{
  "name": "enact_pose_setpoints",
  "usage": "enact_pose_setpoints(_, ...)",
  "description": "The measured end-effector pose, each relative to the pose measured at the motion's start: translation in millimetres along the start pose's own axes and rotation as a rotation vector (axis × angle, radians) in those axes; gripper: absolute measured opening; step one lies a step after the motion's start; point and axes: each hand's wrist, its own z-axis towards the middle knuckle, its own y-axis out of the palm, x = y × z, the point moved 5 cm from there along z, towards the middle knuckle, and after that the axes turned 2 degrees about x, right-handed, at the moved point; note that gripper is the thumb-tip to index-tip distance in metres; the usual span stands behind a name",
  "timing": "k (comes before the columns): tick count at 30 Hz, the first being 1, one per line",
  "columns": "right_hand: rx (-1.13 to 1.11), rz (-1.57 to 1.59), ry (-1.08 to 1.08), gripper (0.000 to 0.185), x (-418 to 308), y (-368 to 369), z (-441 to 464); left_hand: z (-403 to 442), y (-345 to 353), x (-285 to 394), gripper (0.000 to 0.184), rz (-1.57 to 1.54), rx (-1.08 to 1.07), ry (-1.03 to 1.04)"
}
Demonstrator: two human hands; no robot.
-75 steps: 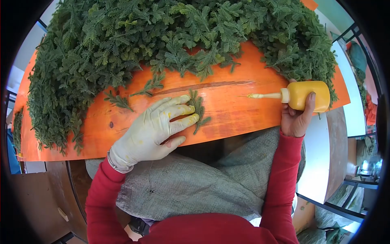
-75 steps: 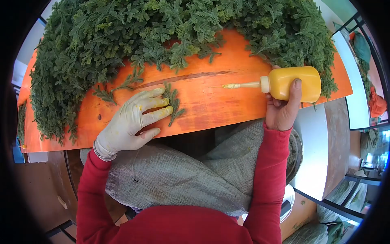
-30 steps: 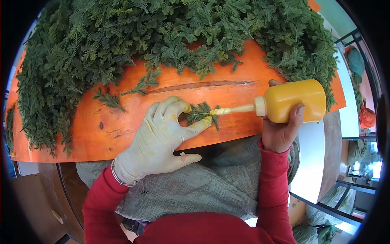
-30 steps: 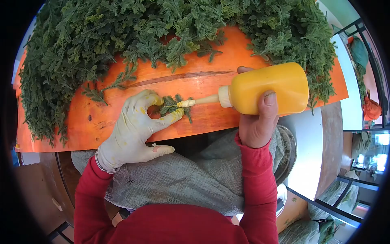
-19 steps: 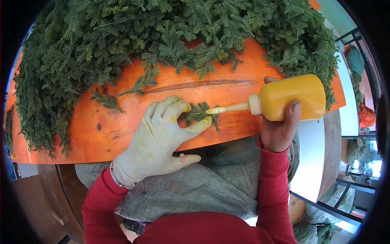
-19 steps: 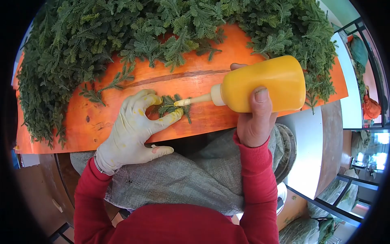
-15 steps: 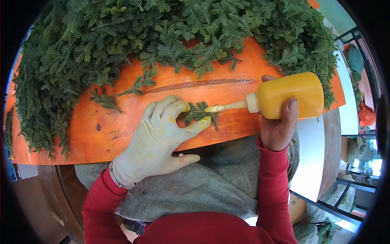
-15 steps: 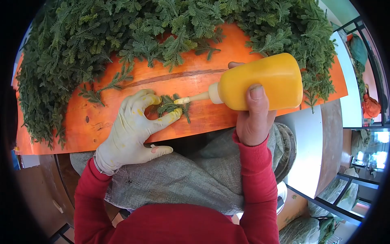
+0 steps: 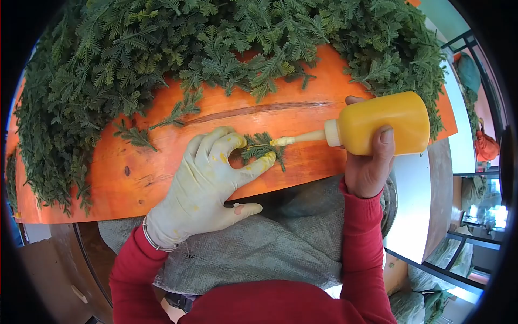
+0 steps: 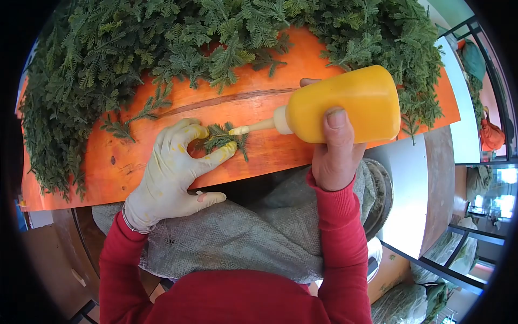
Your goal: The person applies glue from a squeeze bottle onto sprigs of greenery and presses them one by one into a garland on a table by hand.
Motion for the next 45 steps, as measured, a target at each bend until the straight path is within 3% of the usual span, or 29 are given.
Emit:
enact_pose_setpoints(13, 0.113, 0.035, -0.014, 0.057, 0.9, -19.0, -5.8, -1.2, 0.6, 0.0, 0.079, 0.018, 0.007, 0.011)
enact_pose_setpoints(18, 0.022, 0.022, -0.029, 0.055, -1.8, -6.2, -5.0, 0.4, 0.0, 1.5, 0.079, 0.009, -0.01, 0.001)
enact_pose_setpoints(31, 0.111, -0.011, -0.031, 0.062, -3.0, -24.2, -13.9, -1.1, 1.7, 1.6, 0.077, 0.03, -0.001, -0.023)
enact_pose_setpoints(40, 0.147, -0.046, -0.055, 0.062, -3.3, -28.9, -18.1, -2.7, 1.2, -0.4, 0.1, 0.025, 0.036, -0.002)
enact_pose_setpoints(45, 0.142, -0.046, -0.063, 0.062, -4.9, -28.9, -21.2, -2.4, 2.5, -0.9, 0.103, 0.084, 0.021, 0.015)
